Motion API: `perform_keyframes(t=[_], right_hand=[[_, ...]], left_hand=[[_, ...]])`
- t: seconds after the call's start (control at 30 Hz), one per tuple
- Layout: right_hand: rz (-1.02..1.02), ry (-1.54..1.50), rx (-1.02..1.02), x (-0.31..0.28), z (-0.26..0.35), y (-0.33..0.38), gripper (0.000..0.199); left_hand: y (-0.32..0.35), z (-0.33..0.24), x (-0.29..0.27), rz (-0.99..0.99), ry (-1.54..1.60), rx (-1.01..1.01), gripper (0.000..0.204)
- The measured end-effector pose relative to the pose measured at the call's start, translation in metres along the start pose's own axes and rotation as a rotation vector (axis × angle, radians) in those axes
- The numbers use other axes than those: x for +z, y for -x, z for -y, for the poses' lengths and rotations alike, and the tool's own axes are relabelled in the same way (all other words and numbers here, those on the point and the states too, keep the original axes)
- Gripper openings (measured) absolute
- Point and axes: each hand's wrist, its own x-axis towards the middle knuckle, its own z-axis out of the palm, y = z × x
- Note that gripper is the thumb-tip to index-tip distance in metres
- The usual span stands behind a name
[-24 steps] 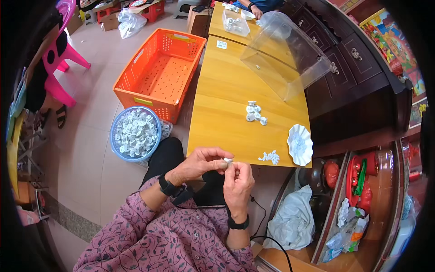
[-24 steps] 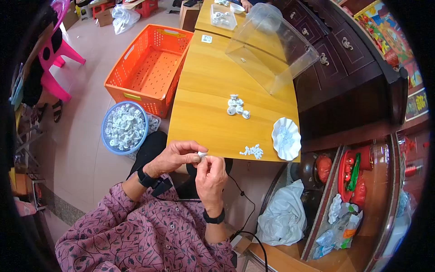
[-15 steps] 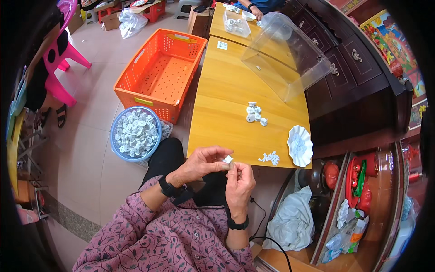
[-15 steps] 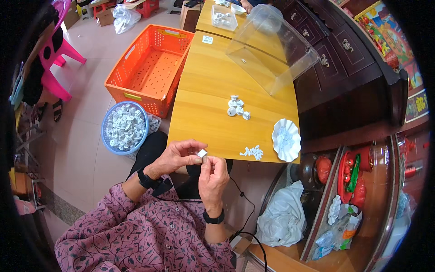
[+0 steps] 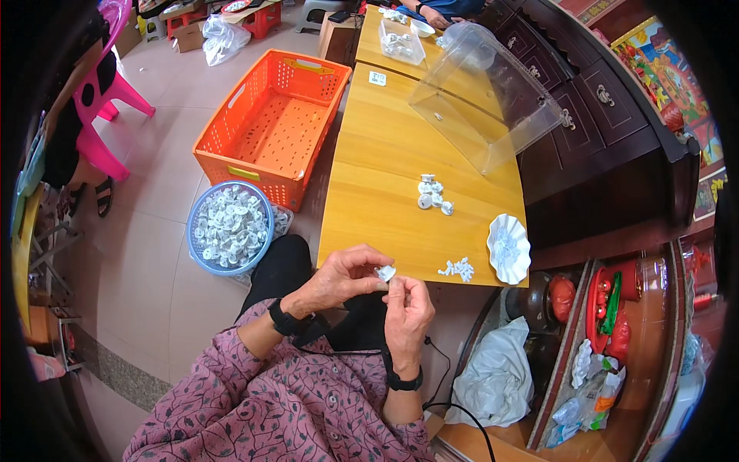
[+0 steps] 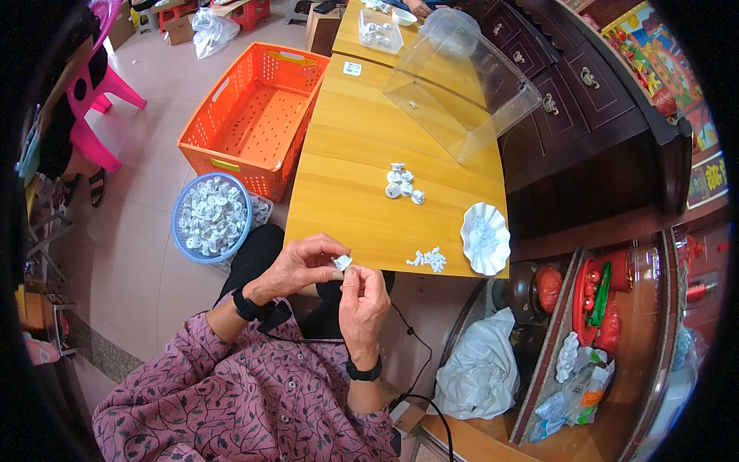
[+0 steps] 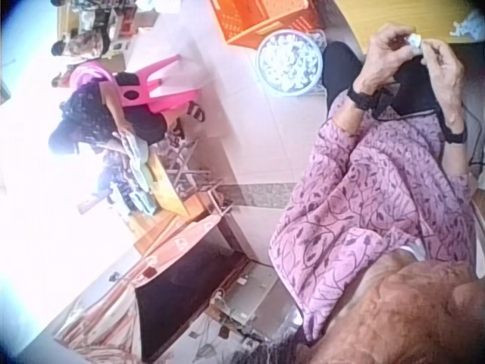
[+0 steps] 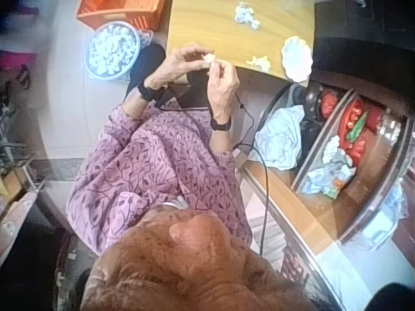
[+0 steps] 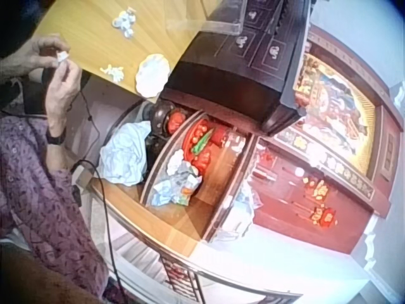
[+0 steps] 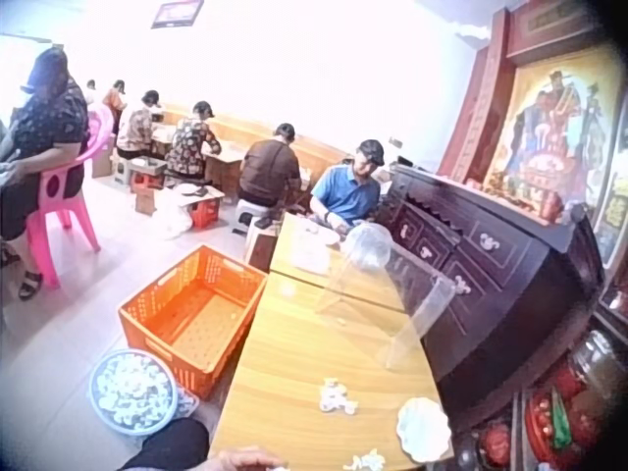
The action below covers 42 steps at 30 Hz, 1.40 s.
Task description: Sorting or assembling small white plastic components on a table.
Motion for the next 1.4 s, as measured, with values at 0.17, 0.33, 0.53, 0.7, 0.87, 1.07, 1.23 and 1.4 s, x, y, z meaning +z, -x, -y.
perform_keyframes(t=[0.17, 0.33, 0.53, 0.7, 0.87, 1.07, 1.23, 1.4], right_hand=[[0.007, -0.051, 0.091, 0.001, -0.004, 0.000, 0.019], [0.006, -0.065, 0.096, 0.003, -0.004, 0.001, 0.021], [-0.013, -0.048, 0.099, 0.005, -0.004, 0.002, 0.022], [-0.025, -0.057, 0.125, 0.005, -0.001, 0.002, 0.022], [-0.012, -0.016, 0.133, 0.004, 0.004, 0.001, 0.023], [-0.015, -0.005, 0.117, 0.005, 0.002, 0.001, 0.021], [-0.020, -0.005, 0.117, 0.006, 0.005, 0.001, 0.021], [-0.014, -0.016, 0.120, 0.007, 0.003, 0.001, 0.021]], left_hand=[[0.000, -0.004, 0.003, -0.020, -0.248, 0.062, 0.031], [-0.002, -0.006, 0.005, -0.055, -0.490, 0.225, 0.032], [0.000, -0.012, 0.010, -0.067, -0.608, 0.298, 0.031], [0.000, -0.011, 0.012, -0.074, -0.662, 0.358, 0.030], [0.000, -0.011, 0.013, -0.080, -0.687, 0.379, 0.030], [0.001, -0.009, 0.012, -0.080, -0.693, 0.365, 0.030], [0.000, -0.008, 0.011, -0.078, -0.683, 0.370, 0.030], [0.002, -0.004, 0.010, -0.087, -0.648, 0.300, 0.029]])
